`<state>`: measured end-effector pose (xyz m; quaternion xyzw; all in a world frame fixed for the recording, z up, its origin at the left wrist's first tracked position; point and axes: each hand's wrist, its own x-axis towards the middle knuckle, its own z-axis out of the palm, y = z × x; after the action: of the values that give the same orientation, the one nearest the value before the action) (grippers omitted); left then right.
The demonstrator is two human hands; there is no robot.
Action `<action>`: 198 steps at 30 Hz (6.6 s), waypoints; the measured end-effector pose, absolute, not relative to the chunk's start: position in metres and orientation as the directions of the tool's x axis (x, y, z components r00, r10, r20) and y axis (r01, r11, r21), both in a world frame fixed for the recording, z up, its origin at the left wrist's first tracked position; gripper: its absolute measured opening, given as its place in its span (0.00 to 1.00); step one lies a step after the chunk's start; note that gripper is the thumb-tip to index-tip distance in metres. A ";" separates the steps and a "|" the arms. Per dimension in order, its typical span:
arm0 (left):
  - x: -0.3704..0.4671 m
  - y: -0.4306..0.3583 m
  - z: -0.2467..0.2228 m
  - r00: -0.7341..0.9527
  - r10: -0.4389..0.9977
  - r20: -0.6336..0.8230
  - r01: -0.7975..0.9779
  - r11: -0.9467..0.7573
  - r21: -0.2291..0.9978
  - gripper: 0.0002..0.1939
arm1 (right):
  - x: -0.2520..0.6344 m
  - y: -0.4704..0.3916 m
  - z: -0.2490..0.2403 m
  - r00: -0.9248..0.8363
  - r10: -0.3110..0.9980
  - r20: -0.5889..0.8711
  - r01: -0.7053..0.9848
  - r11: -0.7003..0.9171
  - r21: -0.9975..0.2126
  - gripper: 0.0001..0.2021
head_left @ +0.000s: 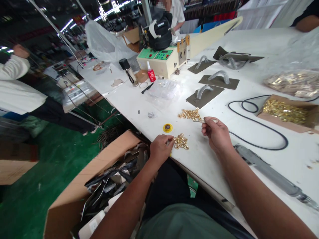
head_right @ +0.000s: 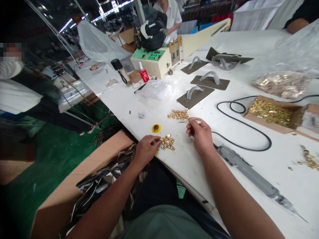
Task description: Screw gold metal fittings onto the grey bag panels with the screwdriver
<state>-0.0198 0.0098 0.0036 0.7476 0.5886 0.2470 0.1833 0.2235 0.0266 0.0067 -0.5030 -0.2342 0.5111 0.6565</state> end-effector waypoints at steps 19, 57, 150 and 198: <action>0.105 0.107 0.027 0.406 0.908 0.105 0.844 -0.416 0.339 0.08 | 0.237 0.037 0.012 0.480 0.856 -0.194 -0.564 0.132 -0.815 0.18; 0.008 0.008 0.013 0.212 0.945 -0.248 -0.463 0.321 0.826 0.21 | 0.185 -0.009 0.041 0.177 0.978 0.113 0.031 0.110 -0.994 0.12; -0.112 0.145 -0.016 0.022 0.933 0.359 0.872 -0.193 0.450 0.10 | 0.084 0.162 0.024 -0.384 0.923 0.017 0.896 0.377 -0.236 0.13; -0.110 0.179 0.001 -0.201 0.899 0.389 0.922 0.040 0.384 0.16 | 0.226 -0.055 0.055 0.242 0.937 0.252 0.926 -0.145 -0.349 0.17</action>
<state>-0.1100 0.1791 0.0014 0.6318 0.7207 0.2847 -0.0206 0.2265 -0.0552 0.0545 -0.7564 -0.6157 0.0129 0.2206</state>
